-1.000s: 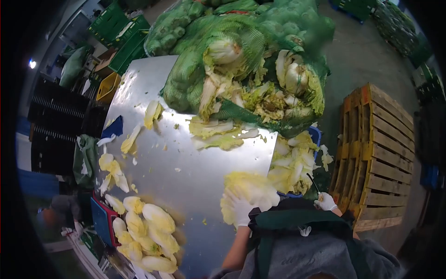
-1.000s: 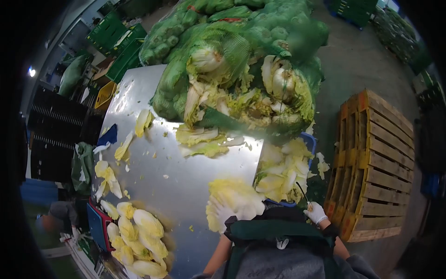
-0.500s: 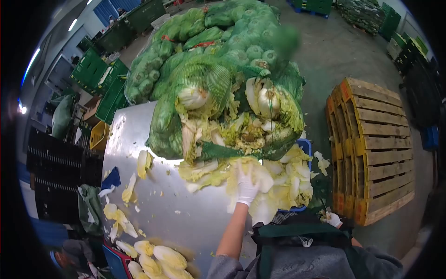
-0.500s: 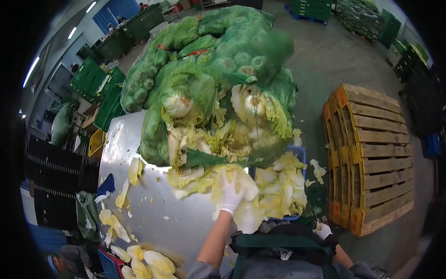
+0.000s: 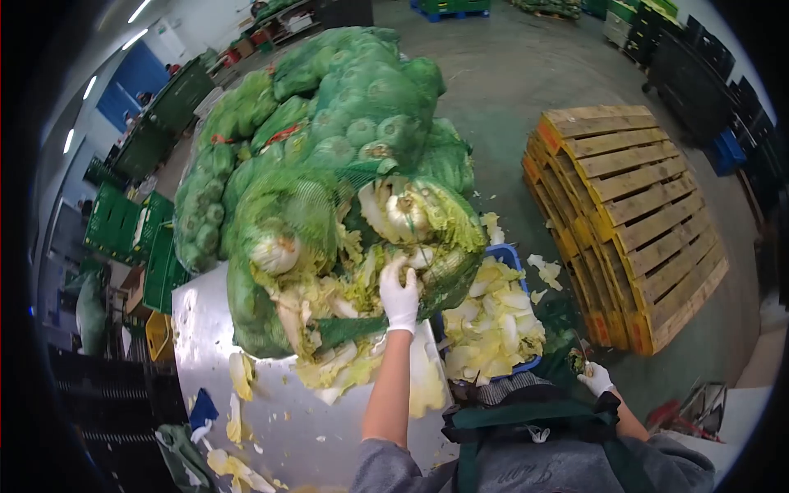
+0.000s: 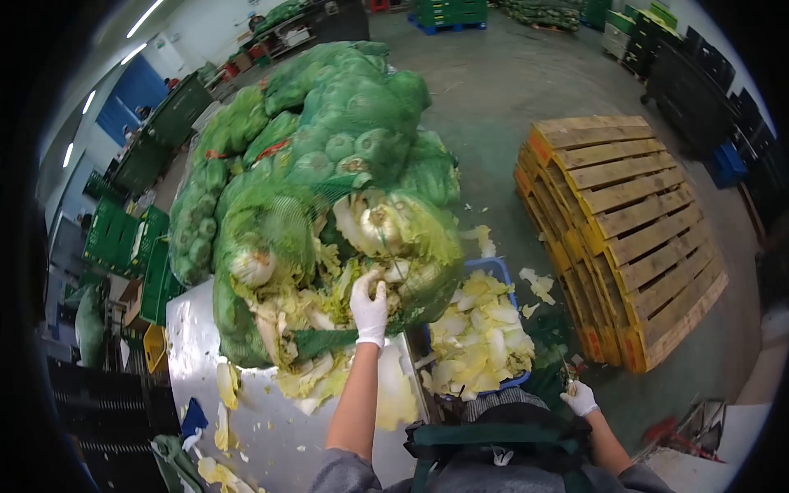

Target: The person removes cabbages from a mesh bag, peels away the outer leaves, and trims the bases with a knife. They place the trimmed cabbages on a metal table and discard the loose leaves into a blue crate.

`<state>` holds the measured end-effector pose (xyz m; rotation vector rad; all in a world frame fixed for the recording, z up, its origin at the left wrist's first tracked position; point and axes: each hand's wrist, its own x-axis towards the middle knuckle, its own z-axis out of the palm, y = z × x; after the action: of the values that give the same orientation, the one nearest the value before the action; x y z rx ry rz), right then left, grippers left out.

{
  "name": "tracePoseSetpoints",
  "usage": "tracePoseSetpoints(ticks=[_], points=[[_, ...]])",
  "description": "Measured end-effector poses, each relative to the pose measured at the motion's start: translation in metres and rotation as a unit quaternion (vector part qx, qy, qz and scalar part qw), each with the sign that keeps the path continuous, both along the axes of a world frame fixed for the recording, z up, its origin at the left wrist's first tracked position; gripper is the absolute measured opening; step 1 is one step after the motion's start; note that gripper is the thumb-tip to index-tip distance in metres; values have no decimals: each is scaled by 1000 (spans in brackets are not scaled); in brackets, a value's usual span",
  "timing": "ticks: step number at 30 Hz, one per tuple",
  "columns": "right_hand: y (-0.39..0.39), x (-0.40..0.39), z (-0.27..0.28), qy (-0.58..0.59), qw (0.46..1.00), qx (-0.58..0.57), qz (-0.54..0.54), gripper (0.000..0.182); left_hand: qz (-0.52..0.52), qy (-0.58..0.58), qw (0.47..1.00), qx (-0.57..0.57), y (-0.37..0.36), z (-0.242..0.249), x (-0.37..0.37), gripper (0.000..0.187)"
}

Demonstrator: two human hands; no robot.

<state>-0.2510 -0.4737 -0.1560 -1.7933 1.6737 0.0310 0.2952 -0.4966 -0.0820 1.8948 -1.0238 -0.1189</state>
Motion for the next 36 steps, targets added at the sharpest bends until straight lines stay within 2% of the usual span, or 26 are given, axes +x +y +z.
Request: tracePoseSetpoints(ticks=[2,3,4,6,9,12,16,19,20,21,22,24,26,28,30,31,32,34,35,36], points=[[-8,8,3,-26,999,21,-7,34,37,-83,996,-2,-28,6,11,45],[-9,16,9,-33,999,15,-3,34,32,-94,993,57,-40,20,19,67],[-14,20,12,-41,999,8,3,34,30,-147,983,101,-53,30,31,77],[-16,15,0,-95,994,43,-32,34,-6,-192,972,137,-79,42,54,84],[-17,-3,-11,-50,997,62,-8,36,-139,-244,931,233,-110,41,90,96],[-14,-20,-8,2,996,84,-31,36,-193,-230,915,271,-122,51,95,90],[1,-41,-12,-1,993,94,-67,36,-185,-166,945,211,-121,32,85,91],[3,-46,-16,23,992,106,-61,35,-181,-101,973,98,-108,28,70,86],[4,-47,-18,6,993,99,-68,35,-140,-100,982,71,-99,24,68,82],[7,-48,-20,-11,993,93,-76,34,-140,54,989,-10,-90,18,68,83],[8,-49,-22,-29,992,87,-81,34,-134,206,965,-91,-81,17,68,84],[9,-52,-26,-20,995,71,-71,34,10,124,986,-108,-51,27,73,89],[10,-54,-34,-32,995,60,-69,34,67,255,943,-205,-16,43,78,89],[6,-49,-39,-61,994,52,-73,35,48,168,973,-152,30,66,81,89],[-7,-42,-49,-42,998,51,-13,33,25,100,993,-54,75,99,67,90],[-15,-31,-48,-89,995,33,6,32,25,-27,999,25,97,111,64,90],[-28,-5,-24,-64,996,49,37,31,17,-66,994,86,110,132,50,92],[-44,27,-25,-98,990,-15,96,34,-11,-113,961,253,123,177,11,88],[-51,61,3,-135,988,6,75,37,-54,-177,934,307,128,182,0,85],[-55,82,4,-158,984,-14,81,39,-91,-205,903,368,130,181,-14,80]])
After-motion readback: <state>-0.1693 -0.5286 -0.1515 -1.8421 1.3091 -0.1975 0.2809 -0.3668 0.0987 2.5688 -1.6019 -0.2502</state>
